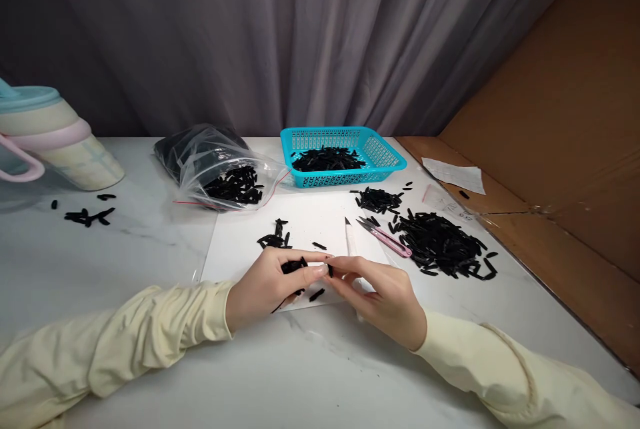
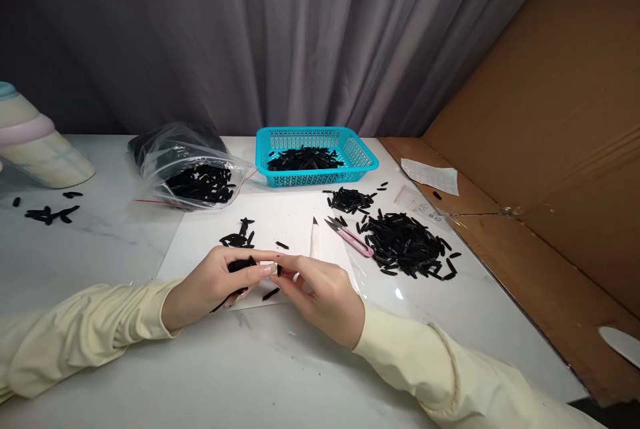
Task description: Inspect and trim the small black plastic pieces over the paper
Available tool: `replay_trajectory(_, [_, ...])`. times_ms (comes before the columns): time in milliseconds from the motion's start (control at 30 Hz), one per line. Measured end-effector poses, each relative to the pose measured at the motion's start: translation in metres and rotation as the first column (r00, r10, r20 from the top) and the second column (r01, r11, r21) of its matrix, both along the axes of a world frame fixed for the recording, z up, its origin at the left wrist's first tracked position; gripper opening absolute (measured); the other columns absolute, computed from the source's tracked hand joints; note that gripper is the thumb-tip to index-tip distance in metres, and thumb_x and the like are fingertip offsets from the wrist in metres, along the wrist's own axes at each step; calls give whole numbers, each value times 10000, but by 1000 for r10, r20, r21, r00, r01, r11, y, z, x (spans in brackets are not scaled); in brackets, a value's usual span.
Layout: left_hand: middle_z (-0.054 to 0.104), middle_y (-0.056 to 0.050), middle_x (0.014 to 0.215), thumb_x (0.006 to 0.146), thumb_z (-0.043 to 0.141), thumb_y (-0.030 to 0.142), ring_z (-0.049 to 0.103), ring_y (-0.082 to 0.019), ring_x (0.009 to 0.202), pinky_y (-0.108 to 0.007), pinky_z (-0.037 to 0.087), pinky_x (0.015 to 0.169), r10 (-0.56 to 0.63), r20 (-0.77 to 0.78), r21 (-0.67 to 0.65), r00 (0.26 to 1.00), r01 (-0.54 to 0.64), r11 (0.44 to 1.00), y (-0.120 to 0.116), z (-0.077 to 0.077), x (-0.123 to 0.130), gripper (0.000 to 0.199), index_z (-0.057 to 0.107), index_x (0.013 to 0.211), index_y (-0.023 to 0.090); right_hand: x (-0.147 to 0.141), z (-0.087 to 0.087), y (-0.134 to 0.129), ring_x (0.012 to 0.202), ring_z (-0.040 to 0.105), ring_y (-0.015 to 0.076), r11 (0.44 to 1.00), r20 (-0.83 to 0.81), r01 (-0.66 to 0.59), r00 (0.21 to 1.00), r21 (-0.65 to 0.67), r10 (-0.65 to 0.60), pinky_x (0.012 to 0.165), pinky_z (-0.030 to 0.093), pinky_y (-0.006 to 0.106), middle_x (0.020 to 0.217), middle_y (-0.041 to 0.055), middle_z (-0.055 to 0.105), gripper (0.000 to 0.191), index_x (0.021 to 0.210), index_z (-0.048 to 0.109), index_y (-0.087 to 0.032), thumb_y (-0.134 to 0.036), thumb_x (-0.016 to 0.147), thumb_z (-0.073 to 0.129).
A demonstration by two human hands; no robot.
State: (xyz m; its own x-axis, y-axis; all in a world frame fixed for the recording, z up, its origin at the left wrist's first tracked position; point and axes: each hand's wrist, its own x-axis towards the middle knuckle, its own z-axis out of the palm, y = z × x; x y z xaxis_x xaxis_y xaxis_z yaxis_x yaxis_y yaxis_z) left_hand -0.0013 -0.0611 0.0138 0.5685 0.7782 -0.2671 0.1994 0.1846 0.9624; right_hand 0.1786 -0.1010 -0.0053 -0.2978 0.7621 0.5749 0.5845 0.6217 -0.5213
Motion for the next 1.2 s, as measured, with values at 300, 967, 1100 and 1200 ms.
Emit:
replay_trajectory(300, [392, 68, 439, 803, 560, 345, 321, -59, 393, -190, 250, 389, -93, -79, 56, 993, 97, 994, -1, 2, 0, 411, 624, 1146, 129, 2, -6, 4, 402, 458, 77, 993, 128, 50, 990, 108, -64, 428, 345, 194, 511, -49, 525, 92, 892, 515, -192, -284, 894, 501])
replay_trajectory(967, [468, 44, 480, 777, 569, 361, 346, -61, 389, -188, 258, 373, -38, -156, 83, 987, 51, 995, -1, 2, 1, 297, 701, 930, 144, 7, -10, 6, 378, 439, 87, 990, 190, 87, 976, 108, -107, 415, 324, 194, 488, -58, 506, 158, 858, 440, -205, -352, 906, 474])
replay_trajectory(1100, [532, 18, 552, 773, 570, 375, 370, -66, 415, -187, 290, 386, -8, -133, 100, 991, 21, 995, 0, -2, 0, 302, 693, 927, 146, 10, -10, 7, 394, 472, 91, 995, 194, 64, 978, 75, -78, 439, 349, 197, 498, -50, 541, 138, 895, 494, -201, -339, 897, 499])
replay_trajectory(1200, [476, 37, 508, 774, 567, 369, 358, -70, 418, -186, 301, 390, 8, -115, 88, 993, 2, 996, 0, -3, 0, 305, 686, 949, 149, 12, -9, 8, 417, 501, 97, 995, 210, 25, 977, 98, -45, 450, 347, 212, 537, -30, 582, 74, 895, 525, -189, -234, 906, 468])
